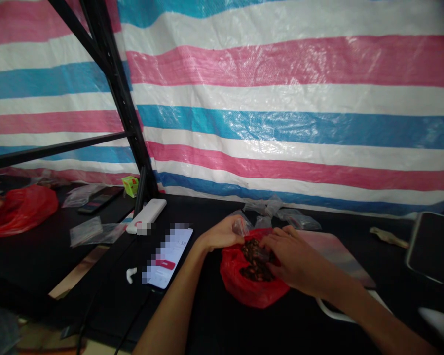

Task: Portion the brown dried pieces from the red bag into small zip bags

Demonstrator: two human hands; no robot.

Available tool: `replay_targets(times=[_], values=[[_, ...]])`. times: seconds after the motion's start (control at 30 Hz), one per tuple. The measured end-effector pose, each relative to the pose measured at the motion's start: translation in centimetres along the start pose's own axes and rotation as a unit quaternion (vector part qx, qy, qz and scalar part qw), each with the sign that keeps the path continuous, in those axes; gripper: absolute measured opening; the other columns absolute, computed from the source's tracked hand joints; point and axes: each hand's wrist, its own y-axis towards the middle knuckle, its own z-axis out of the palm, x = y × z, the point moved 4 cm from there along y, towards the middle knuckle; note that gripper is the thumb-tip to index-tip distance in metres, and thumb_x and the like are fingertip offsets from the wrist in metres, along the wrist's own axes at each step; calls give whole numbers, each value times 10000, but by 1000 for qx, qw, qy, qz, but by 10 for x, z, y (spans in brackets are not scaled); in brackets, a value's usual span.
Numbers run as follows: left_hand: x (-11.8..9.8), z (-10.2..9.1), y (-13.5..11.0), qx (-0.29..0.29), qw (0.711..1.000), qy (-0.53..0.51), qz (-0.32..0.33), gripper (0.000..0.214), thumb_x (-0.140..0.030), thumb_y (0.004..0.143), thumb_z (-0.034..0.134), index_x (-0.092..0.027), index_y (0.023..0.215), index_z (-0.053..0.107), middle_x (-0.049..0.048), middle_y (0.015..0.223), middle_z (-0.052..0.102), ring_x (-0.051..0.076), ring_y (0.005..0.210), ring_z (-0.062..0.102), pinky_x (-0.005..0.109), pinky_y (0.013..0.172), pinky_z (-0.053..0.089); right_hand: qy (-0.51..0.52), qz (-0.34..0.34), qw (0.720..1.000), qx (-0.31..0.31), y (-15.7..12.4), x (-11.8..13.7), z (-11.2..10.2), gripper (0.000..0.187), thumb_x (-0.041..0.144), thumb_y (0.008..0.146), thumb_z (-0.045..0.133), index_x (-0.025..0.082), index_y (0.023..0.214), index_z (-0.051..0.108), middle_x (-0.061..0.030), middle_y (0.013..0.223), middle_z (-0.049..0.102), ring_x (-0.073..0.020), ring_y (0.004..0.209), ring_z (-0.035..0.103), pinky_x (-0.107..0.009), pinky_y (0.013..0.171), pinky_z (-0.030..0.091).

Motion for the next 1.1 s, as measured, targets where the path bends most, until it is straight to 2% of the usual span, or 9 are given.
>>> replay_targets(times=[0.2,0.4,0.63,0.7,0.83,0.93,1.1], values=[[1,-1,3,-10,1000,-12,15,283,-26,592,642,-175,819,560,-53,710,566,91,609,503,210,561,358,-15,23,998,-58,6,-4,11,145,164,791,676,220,923,654,-77,1013,716,-289,992,585,-433,865,359],[5,-2,5,-6,999,-33,31,293,-68,615,730,-174,828,559,-51,734,565,90,640,507,215,597,369,38,59,996,-49,6,-9,14,61,252,844,701,245,900,676,-45,933,722,-282,948,592,-419,830,358],[-2,-1,2,8,998,-57,39,302,-147,647,793,-170,862,583,-35,777,569,107,687,524,234,651,406,106,106,985,-80,2,-6,21,208,261,791,709,254,999,706,-56,1006,727,-274,942,607,-416,867,384],[-7,-4,1,-23,997,-43,60,272,-198,701,791,-170,888,594,-28,797,568,110,706,527,236,667,413,115,105,983,-98,2,-8,22,225,259,783,708,254,1008,695,-56,1017,719,-274,951,609,-414,876,391],[-13,-13,1,-119,987,5,107,294,-286,755,796,-174,924,583,-39,786,549,99,683,500,228,654,401,124,103,977,-141,1,-18,19,230,273,810,701,257,1037,668,-53,1022,713,-276,976,622,-423,904,400],[-9,-10,4,-121,985,26,119,298,-320,788,776,-174,974,594,-33,790,564,102,672,498,225,631,395,137,98,973,-157,1,-24,13,233,276,817,714,264,1044,662,-40,1064,722,-277,1032,630,-442,949,396],[-7,2,4,-95,984,88,119,191,-280,795,747,-161,905,645,-10,783,601,111,669,506,227,614,392,148,90,965,-198,1,-27,-1,220,286,854,698,277,1070,658,-29,1096,744,-284,1098,639,-486,1018,363]])
